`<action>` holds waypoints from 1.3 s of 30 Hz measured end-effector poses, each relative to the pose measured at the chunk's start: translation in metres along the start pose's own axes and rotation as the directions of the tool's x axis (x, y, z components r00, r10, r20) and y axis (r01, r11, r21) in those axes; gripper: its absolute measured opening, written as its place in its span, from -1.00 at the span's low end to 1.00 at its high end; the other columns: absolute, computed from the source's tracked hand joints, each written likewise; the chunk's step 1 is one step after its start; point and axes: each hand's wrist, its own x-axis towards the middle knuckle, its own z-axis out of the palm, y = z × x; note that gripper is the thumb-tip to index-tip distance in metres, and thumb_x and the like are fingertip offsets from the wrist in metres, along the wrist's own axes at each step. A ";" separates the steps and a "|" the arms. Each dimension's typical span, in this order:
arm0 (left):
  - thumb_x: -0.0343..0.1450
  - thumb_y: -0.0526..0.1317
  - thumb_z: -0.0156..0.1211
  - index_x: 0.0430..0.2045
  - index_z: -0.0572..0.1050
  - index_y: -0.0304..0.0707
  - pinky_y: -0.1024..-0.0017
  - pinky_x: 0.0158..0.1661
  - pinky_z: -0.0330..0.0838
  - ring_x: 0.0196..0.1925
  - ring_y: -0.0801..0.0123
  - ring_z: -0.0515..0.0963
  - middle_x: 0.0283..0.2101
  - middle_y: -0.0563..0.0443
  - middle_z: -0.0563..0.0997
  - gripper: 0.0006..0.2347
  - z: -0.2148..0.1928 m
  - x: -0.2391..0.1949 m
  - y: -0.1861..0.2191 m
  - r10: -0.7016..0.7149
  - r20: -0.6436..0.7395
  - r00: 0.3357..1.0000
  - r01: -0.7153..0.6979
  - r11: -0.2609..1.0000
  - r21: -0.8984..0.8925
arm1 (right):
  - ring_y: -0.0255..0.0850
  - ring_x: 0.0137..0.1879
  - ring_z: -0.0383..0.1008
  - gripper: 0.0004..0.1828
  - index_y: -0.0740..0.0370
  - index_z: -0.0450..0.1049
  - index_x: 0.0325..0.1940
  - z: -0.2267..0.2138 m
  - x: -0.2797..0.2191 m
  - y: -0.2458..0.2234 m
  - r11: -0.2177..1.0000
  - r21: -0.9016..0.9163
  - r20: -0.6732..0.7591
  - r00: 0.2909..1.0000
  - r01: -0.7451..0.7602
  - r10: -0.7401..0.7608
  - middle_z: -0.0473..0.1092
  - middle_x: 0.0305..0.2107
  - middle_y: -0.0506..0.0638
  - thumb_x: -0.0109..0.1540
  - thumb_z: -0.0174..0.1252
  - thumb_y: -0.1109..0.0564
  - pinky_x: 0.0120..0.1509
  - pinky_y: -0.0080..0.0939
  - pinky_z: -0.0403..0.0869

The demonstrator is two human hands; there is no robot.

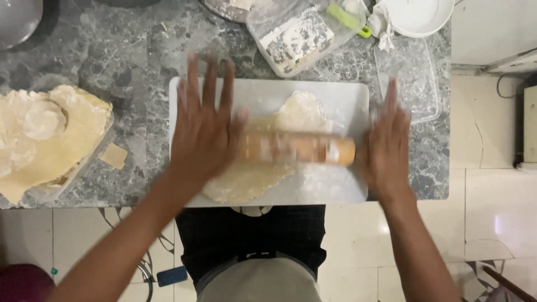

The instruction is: Rolling out a piece of dough on a floured cutting board using a wooden rolling pin

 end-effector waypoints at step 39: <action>0.38 0.22 0.14 0.46 0.05 -0.17 0.09 -0.22 0.68 -0.18 -0.06 0.72 -0.12 -0.40 0.59 -0.21 -0.057 0.021 0.016 -0.157 0.472 0.867 0.314 0.909 -0.275 | 0.08 -0.63 0.26 -0.83 0.33 0.21 0.06 0.007 0.021 0.034 0.985 0.103 0.005 0.990 -0.141 0.142 0.30 -0.62 0.16 0.41 -0.10 0.23 -0.54 0.07 0.19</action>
